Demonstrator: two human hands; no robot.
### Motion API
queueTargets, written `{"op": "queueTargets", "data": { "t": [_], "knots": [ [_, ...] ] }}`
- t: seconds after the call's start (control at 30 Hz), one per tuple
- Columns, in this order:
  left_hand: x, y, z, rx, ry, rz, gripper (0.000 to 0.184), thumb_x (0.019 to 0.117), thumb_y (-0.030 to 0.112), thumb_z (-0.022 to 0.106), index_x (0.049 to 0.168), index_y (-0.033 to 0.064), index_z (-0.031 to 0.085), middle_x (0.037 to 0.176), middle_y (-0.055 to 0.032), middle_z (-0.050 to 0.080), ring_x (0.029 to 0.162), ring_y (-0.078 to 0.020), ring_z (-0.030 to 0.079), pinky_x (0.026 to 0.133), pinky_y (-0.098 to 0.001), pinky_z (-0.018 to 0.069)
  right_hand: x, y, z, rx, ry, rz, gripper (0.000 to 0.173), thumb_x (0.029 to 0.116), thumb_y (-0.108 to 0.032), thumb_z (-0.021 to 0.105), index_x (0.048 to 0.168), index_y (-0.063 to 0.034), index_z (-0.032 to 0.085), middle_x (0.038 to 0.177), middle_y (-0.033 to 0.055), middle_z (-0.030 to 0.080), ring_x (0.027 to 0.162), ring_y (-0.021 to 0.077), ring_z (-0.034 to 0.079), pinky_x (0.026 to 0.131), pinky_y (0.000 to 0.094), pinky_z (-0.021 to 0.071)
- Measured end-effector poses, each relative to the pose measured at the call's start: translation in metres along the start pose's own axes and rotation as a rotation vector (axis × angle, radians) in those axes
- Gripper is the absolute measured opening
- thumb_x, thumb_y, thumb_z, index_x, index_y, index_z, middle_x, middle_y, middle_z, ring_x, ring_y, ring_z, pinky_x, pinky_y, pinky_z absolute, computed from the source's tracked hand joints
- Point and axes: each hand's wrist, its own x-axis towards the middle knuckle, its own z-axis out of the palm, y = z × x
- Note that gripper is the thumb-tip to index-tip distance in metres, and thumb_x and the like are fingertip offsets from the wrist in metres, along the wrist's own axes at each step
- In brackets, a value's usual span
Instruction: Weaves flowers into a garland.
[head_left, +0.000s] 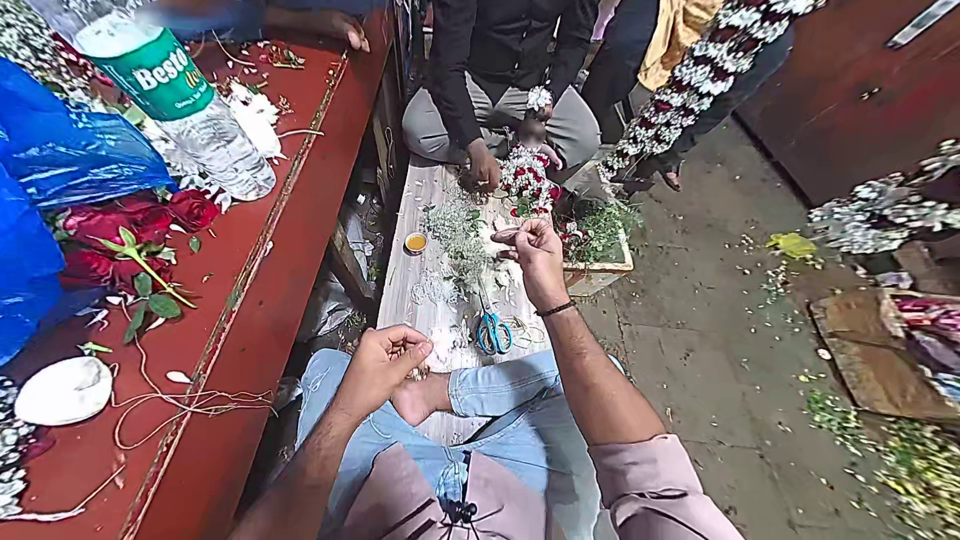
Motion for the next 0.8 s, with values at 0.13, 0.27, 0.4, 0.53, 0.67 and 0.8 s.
{"op": "queueTargets", "data": {
  "t": [0.13,0.27,0.4,0.53,0.67,0.8],
  "knots": [
    [0.004,0.002,-0.005,0.019,0.032,0.026,0.014,0.0978,0.017,0.066,0.097,0.0045,0.073,0.082,-0.0025,0.071,0.069,-0.0106,0.066,0.065,-0.0265,0.0577,0.011,-0.018,0.001,-0.001,0.005,-0.173,0.010,0.1039,-0.001,0.044,0.109,-0.0040,0.052,0.107,0.0130,0.072,0.099,0.0261,0.072,0.085,0.0449,0.0611],
    [0.006,0.006,-0.009,-0.023,0.045,0.013,0.015,0.1004,0.015,0.063,0.101,0.0027,0.071,0.086,-0.0046,0.071,0.063,-0.0101,0.063,0.057,-0.0244,0.0539,0.009,-0.037,0.002,-0.019,-0.048,-0.236,0.011,0.1039,-0.001,0.044,0.110,-0.0042,0.051,0.109,0.0143,0.071,0.101,0.0280,0.071,0.086,0.0451,0.0606],
    [0.012,0.010,-0.016,-0.071,0.046,-0.023,0.014,0.1030,0.013,0.059,0.104,0.0013,0.068,0.085,-0.0054,0.074,0.052,-0.0076,0.057,0.046,-0.0212,0.0459,-0.009,-0.064,0.011,-0.054,-0.108,-0.355,0.011,0.1045,-0.006,0.046,0.113,-0.0096,0.052,0.116,0.0088,0.068,0.109,0.0256,0.068,0.093,0.0446,0.0584],
    [0.014,0.005,-0.015,-0.122,0.072,-0.041,0.016,0.1042,0.013,0.058,0.106,-0.0007,0.066,0.075,-0.0063,0.070,0.052,-0.0090,0.058,0.049,-0.0220,0.0484,0.003,-0.058,0.014,-0.201,-0.095,-0.313,0.011,0.1018,-0.003,0.047,0.108,-0.0045,0.056,0.111,0.0105,0.070,0.102,0.0210,0.068,0.084,0.0385,0.0576],
    [0.013,0.005,-0.016,-0.126,0.073,-0.025,0.015,0.1037,0.013,0.058,0.104,-0.0004,0.065,0.075,-0.0052,0.069,0.052,-0.0094,0.059,0.049,-0.0226,0.0499,-0.002,-0.048,0.018,-0.269,0.000,-0.214,0.016,0.1077,-0.012,0.046,0.121,-0.0066,0.052,0.107,0.0051,0.069,0.096,0.0149,0.070,0.083,0.0346,0.0597],
    [0.009,0.001,-0.021,-0.065,0.078,-0.022,0.014,0.1013,0.012,0.060,0.101,0.0000,0.067,0.074,-0.0043,0.069,0.056,-0.0112,0.061,0.053,-0.0244,0.0531,-0.015,-0.025,0.020,-0.276,0.023,-0.128,0.012,0.1066,-0.015,0.050,0.116,-0.0094,0.053,0.098,0.0055,0.067,0.079,0.0146,0.067,0.070,0.0334,0.0589]
  ]
}}
